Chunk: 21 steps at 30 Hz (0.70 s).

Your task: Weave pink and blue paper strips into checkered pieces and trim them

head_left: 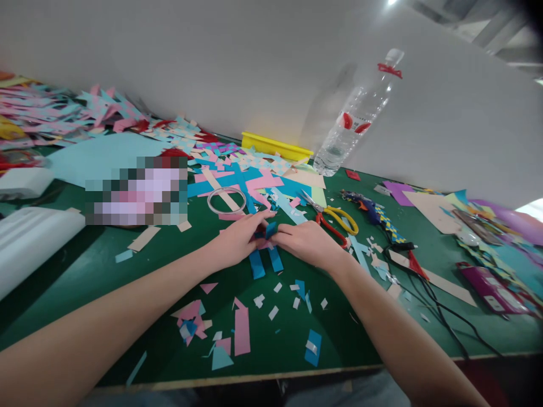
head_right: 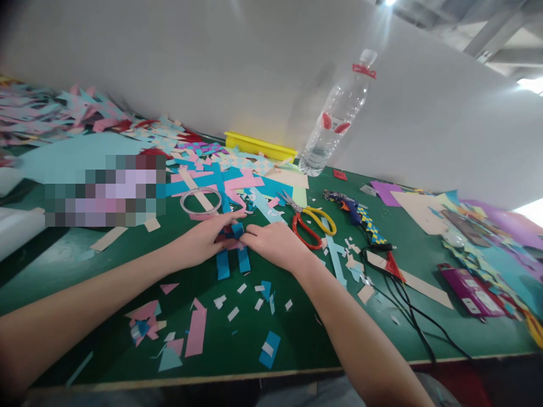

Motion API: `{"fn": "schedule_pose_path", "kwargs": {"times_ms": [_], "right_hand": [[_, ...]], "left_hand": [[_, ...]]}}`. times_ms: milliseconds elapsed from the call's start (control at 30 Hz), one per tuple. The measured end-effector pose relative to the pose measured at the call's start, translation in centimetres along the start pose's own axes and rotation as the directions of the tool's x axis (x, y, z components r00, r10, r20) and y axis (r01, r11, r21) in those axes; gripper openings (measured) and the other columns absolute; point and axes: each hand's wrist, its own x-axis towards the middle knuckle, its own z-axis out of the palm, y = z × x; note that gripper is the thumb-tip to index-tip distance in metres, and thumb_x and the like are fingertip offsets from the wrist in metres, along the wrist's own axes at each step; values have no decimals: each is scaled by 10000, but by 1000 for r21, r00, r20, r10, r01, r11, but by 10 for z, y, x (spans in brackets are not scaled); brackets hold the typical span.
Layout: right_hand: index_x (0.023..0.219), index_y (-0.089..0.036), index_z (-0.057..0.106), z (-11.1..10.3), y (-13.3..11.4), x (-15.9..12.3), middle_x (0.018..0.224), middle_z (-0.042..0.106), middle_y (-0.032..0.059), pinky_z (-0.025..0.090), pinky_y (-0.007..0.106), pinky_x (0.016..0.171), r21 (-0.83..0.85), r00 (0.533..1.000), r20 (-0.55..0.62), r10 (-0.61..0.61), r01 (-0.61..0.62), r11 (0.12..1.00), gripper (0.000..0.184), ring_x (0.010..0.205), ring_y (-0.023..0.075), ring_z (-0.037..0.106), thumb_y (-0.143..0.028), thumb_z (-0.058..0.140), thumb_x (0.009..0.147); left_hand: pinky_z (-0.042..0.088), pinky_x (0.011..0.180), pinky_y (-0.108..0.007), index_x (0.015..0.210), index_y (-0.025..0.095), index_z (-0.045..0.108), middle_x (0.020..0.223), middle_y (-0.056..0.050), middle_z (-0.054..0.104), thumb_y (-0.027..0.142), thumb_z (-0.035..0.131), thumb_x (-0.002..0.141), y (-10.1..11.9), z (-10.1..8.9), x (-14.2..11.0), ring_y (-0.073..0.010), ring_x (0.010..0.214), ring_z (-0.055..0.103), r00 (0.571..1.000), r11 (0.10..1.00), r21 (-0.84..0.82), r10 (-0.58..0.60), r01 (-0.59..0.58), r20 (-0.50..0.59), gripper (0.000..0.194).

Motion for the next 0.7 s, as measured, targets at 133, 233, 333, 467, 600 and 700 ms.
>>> {"fn": "schedule_pose_path", "kwargs": {"times_ms": [133,233,333,467,600,700], "right_hand": [[1031,-216,593,-1,0,0,849,604,7,147,284,490,-38,1000,14,-16,17,999,223,537,84,417,-190,384,958],[1071,-207,587,-5,-2,1,853,616,21,141,283,490,-58,998,26,-50,52,997,249,525,75,415,-147,379,949],[1062,-202,591,-8,-3,2,841,627,30,139,275,489,-87,996,26,-81,83,993,270,492,62,398,-104,376,932],[975,-188,599,-10,-2,5,713,618,19,132,269,478,-150,990,45,-132,137,979,258,455,63,385,-93,364,927],[972,-179,583,-10,-1,8,648,605,8,132,267,466,-191,982,53,-180,187,964,249,453,76,409,-83,359,921],[924,-167,577,-12,0,10,641,605,8,155,257,465,-195,976,58,-212,219,956,229,460,74,426,-71,369,913]], "left_hand": [[463,904,-388,1376,219,367,1174,-82,607,232,510,850,1,-2,0,-256,1086,570,1000,1000,-13,-1,1,8,546],[476,879,-386,1371,206,365,1099,-76,626,225,495,848,1,-3,0,-240,1016,594,1000,999,-39,9,-8,14,540],[487,857,-380,1352,201,378,1054,-69,632,217,495,834,0,-2,1,-232,983,598,999,998,-58,37,-37,3,530],[490,842,-375,1341,184,388,1047,-78,624,200,502,814,0,-1,1,-233,965,597,998,997,-50,55,-56,-24,539],[494,832,-376,1345,188,385,1070,-84,621,197,503,812,1,-2,0,-240,971,600,999,998,-48,50,-51,-11,546],[495,820,-369,1332,189,404,1072,-87,621,192,507,805,2,-3,-1,-245,971,601,999,998,-31,49,-50,-18,537]]}}
